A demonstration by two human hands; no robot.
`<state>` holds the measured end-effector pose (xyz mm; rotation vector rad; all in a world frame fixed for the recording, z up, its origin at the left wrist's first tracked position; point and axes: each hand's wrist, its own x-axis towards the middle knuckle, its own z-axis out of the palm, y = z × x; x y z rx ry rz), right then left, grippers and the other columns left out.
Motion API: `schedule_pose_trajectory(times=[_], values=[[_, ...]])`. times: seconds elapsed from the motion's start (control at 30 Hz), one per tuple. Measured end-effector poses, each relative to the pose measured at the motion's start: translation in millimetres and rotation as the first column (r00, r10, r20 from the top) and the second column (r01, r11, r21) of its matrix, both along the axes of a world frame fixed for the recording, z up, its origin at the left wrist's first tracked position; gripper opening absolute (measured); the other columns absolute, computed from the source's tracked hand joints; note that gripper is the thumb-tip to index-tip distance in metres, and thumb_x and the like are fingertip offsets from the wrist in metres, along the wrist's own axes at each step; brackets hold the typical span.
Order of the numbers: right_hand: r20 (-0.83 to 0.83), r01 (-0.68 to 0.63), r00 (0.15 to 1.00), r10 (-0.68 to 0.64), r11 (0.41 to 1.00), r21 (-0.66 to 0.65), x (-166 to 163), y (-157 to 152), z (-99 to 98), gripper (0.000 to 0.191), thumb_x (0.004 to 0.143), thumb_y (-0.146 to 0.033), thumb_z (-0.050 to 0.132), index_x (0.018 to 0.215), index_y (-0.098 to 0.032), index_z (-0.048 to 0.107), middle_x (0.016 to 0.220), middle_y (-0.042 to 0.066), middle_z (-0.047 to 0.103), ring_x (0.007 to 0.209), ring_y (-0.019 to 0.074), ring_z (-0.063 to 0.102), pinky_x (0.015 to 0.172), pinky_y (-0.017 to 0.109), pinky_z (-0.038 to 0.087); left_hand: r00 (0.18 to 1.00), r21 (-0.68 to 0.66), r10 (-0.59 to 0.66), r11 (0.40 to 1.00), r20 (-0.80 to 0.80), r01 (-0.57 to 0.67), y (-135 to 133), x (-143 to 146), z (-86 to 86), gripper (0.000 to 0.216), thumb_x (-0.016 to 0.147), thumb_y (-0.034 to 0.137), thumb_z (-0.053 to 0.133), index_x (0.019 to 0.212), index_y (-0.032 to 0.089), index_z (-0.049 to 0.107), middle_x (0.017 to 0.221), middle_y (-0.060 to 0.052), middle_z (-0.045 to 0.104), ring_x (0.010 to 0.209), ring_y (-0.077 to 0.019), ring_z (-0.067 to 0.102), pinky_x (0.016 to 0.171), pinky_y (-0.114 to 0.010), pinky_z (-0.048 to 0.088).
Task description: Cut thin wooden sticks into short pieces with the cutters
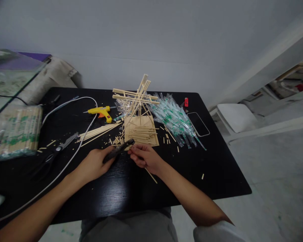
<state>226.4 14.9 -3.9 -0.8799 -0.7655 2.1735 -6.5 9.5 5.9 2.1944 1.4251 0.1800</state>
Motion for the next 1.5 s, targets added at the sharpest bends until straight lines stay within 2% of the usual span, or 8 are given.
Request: schedule_pose_trajectory(times=[0.27,0.63,0.97,1.5], values=[[0.008,0.003,1.000,-0.003,1.000,0.010,-0.2,1.3,-1.2,0.035,0.080,-0.044,0.081,0.082,-0.013,0.065,0.056,-0.008,0.051,0.035,-0.0007,0.023,0.033,0.016,0.008,0.999,-0.010,0.040,0.999,-0.035,-0.041,-0.5,0.8,0.9,0.012,0.091,0.025,0.052,0.096,0.021,0.062,0.074,-0.004,0.070,0.069,-0.0230,0.071,0.064,-0.029,0.046],[0.035,0.007,0.999,-0.008,1.000,0.005,0.0,1.3,-0.4,0.035,0.081,-0.044,0.080,0.083,-0.013,0.064,0.058,-0.008,0.052,0.035,-0.0005,0.025,0.033,0.016,0.010,0.999,-0.009,0.035,0.999,-0.038,-0.036,-0.1,0.5,-1.2,0.012,0.091,0.025,0.051,0.095,0.020,0.062,0.073,-0.004,0.070,0.068,-0.0208,0.071,0.062,-0.028,0.044],[0.028,0.007,1.000,-0.007,1.000,0.005,0.3,1.1,-1.6,0.033,0.082,-0.042,0.079,0.084,-0.014,0.063,0.059,-0.007,0.052,0.036,0.0000,0.027,0.034,0.016,0.010,0.998,-0.023,0.040,0.999,-0.044,-0.041,-0.3,1.2,0.8,0.012,0.091,0.026,0.050,0.092,0.021,0.061,0.071,-0.004,0.068,0.068,-0.0228,0.070,0.063,-0.030,0.043],[0.043,0.013,0.999,-0.014,1.000,0.018,-0.5,1.8,-3.0,0.036,0.080,-0.045,0.080,0.083,-0.014,0.063,0.059,-0.007,0.052,0.036,-0.0004,0.028,0.033,0.016,0.011,0.997,-0.028,0.066,0.997,-0.043,-0.067,0.1,2.4,-0.9,0.013,0.092,0.025,0.052,0.097,0.021,0.063,0.080,-0.006,0.073,0.074,-0.0243,0.072,0.067,-0.031,0.045]])
